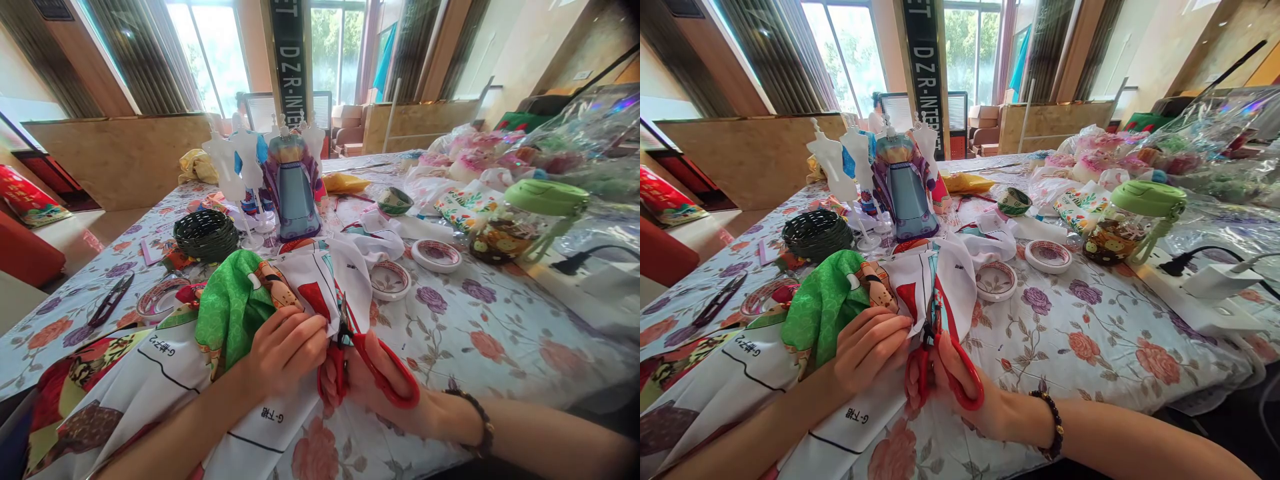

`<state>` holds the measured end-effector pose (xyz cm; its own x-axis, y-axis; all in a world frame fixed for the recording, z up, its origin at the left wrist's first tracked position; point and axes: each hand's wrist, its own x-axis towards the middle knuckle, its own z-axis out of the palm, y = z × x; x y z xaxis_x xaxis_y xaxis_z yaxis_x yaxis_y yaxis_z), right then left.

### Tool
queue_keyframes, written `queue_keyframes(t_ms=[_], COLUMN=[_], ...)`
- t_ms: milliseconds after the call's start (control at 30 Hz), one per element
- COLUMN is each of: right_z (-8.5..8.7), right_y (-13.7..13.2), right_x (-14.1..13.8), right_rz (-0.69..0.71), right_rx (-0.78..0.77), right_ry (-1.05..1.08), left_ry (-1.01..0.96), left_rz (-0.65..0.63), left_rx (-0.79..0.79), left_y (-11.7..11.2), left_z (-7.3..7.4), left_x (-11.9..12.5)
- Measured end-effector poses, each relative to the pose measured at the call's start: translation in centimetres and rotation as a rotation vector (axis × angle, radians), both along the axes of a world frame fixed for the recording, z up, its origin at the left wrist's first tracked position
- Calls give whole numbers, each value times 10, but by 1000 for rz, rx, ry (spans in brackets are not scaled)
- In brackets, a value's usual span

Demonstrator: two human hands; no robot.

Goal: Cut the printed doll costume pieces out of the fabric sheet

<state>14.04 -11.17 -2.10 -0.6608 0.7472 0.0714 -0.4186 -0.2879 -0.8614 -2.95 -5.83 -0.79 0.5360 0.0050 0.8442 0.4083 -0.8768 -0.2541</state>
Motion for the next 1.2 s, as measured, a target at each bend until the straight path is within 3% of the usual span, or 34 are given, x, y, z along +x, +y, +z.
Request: queue_keyframes(t_ms=[267, 567, 700, 833, 1033, 1200], right_z=[7, -6, -2, 1, -11, -10], right_y=[-2, -2, -3, -5, -6, -8], right_x=[3, 7, 9, 11, 12, 11], right_rz=[33, -2, -3, 4, -63, -97], right_rx=[38, 33, 54, 43, 24, -76], right_ry=[-26, -24, -40, -97, -95, -158], left_ry=[-69, -53, -38, -27, -24, -25], left_rz=[51, 10, 5, 3, 14, 3], left_rx=[-19, -6, -11, -7, -16, -13], left_y=[-3, -2, 0, -1, -2, -1], left_z=[9, 5, 3, 2, 2, 3], left_x=[3, 3, 2, 2, 2, 3])
